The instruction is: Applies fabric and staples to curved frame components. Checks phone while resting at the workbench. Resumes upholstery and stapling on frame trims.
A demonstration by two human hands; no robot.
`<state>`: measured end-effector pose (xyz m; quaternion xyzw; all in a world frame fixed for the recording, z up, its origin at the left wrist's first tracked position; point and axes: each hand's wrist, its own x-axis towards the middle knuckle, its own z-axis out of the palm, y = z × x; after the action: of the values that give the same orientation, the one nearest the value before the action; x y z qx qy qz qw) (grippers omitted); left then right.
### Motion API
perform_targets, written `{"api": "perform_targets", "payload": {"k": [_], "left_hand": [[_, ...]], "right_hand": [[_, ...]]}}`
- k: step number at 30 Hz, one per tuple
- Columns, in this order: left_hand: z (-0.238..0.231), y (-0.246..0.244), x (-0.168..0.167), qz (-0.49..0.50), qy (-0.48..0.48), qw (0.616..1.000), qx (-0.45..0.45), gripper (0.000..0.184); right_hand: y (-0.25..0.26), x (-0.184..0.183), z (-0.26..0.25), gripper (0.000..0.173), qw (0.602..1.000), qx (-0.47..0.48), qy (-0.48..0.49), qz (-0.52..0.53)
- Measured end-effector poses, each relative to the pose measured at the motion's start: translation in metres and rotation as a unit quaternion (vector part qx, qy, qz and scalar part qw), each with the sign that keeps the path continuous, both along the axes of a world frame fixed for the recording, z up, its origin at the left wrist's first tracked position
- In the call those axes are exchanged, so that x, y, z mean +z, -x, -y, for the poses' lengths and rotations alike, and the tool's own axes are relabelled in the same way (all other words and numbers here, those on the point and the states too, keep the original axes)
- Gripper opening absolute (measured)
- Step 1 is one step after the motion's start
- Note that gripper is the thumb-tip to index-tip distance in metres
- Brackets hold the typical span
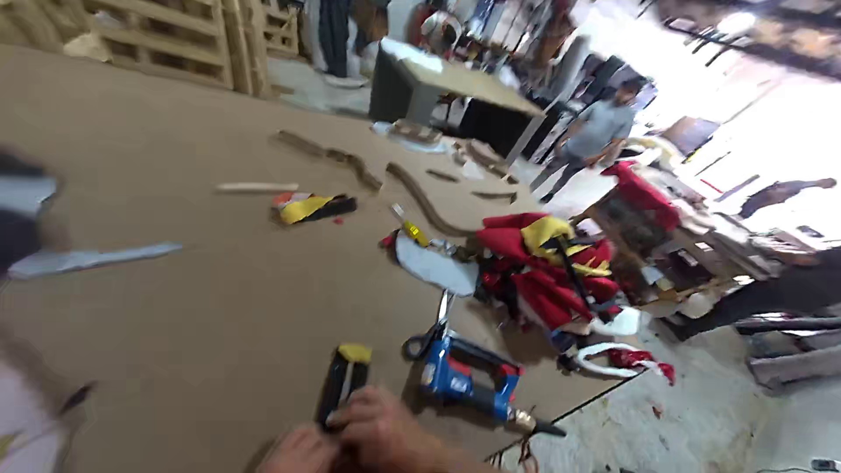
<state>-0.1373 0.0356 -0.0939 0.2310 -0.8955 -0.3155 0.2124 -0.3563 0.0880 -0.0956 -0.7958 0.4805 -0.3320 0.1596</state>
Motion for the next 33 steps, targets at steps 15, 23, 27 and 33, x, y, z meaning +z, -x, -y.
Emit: {"api": "perform_targets", "payload": {"k": [15,23,27,33], "left_hand": [[0.026,0.016,-0.010,0.139,0.004,0.990,-0.013,0.042],[0.039,0.027,-0.013,0.092,0.003,0.995,-0.025,0.029],[0.040,0.027,-0.013,0.095,-0.007,0.995,-0.021,0.030],[0.041,0.027,-0.012,0.096,-0.013,0.995,-0.026,0.026]], "right_hand": [[0.121,0.036,-0.089,0.080,0.877,-0.365,-0.231,-0.210],[0.067,0.133,-0.067,0.049,0.889,-0.252,-0.353,-0.145],[0.031,0.133,-0.045,0.042,0.880,-0.148,-0.419,-0.168],[0.027,0.127,-0.032,0.042,0.876,-0.123,-0.410,-0.223]]}}
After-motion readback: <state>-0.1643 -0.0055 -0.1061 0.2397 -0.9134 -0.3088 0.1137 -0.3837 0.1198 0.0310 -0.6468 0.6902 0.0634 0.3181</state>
